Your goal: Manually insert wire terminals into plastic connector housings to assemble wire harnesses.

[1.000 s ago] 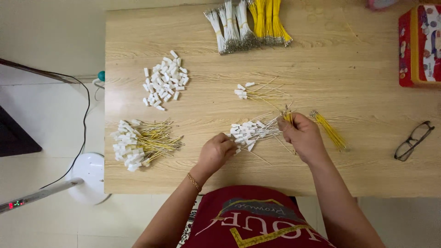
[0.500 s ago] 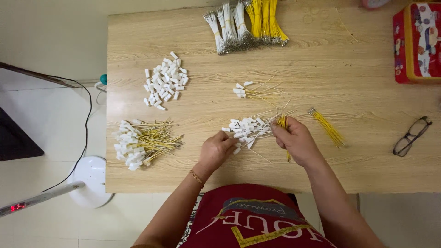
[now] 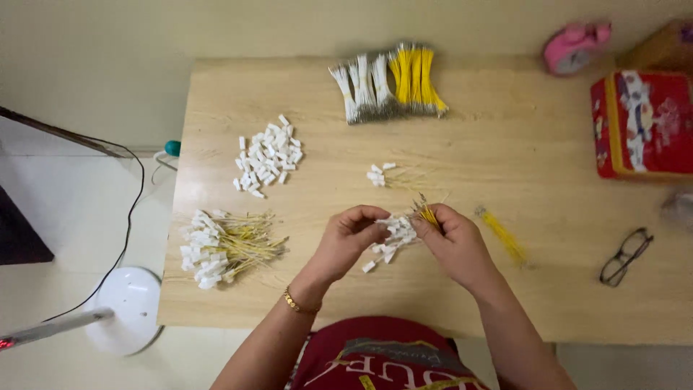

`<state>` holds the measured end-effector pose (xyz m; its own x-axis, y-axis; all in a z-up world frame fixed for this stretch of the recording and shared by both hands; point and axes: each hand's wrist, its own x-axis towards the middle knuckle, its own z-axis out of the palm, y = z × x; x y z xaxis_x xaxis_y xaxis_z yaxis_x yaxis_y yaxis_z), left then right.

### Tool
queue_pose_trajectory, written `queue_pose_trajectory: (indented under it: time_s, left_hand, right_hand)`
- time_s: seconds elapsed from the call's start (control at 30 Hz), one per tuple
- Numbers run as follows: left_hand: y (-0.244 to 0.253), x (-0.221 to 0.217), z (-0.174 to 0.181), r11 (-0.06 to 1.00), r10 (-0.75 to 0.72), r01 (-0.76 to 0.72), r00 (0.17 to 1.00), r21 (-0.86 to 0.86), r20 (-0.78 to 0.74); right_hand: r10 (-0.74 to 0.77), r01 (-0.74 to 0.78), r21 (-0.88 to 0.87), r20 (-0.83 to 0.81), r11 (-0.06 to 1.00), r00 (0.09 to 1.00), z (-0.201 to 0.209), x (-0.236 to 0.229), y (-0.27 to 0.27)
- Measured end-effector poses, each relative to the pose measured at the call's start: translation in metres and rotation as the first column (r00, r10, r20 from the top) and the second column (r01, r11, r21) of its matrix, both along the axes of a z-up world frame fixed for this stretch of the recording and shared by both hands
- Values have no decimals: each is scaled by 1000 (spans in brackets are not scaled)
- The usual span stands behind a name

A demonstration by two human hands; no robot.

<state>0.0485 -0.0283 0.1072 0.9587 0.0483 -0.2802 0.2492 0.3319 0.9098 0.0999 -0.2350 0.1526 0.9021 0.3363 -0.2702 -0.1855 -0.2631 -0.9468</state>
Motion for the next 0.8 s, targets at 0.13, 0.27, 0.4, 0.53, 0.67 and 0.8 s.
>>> queue_pose_trajectory:
  time_s: [0.13, 0.27, 0.4, 0.53, 0.67, 0.8]
  left_hand:
    - [-16, 18, 9, 994, 27, -27, 1000, -106, -6]
    - [-26, 26, 10, 993, 33, -32, 999, -111, 14]
    - [-28, 27, 8, 997, 17, -14, 999, -82, 38]
    - [-28, 29, 5, 995, 29, -23, 997, -94, 70]
    - [-29, 29, 0, 993, 58, -46, 993, -112, 104]
    - [-31, 29, -4, 985, 104, -83, 985, -153, 136]
  right_hand:
    - [16, -8, -102, 80, 995, 997, 23, 10, 2]
    - [24, -11, -116, 112, 993, 993, 36, 10, 4]
    - [-2, 9, -71, 99, 997, 995, 33, 9, 4]
    - [-24, 26, -23, 80, 999, 996, 27, 12, 3]
    - [-32, 31, 25, 55, 999, 998, 35, 13, 5]
    - [-34, 34, 25, 25, 999, 999, 37, 15, 9]
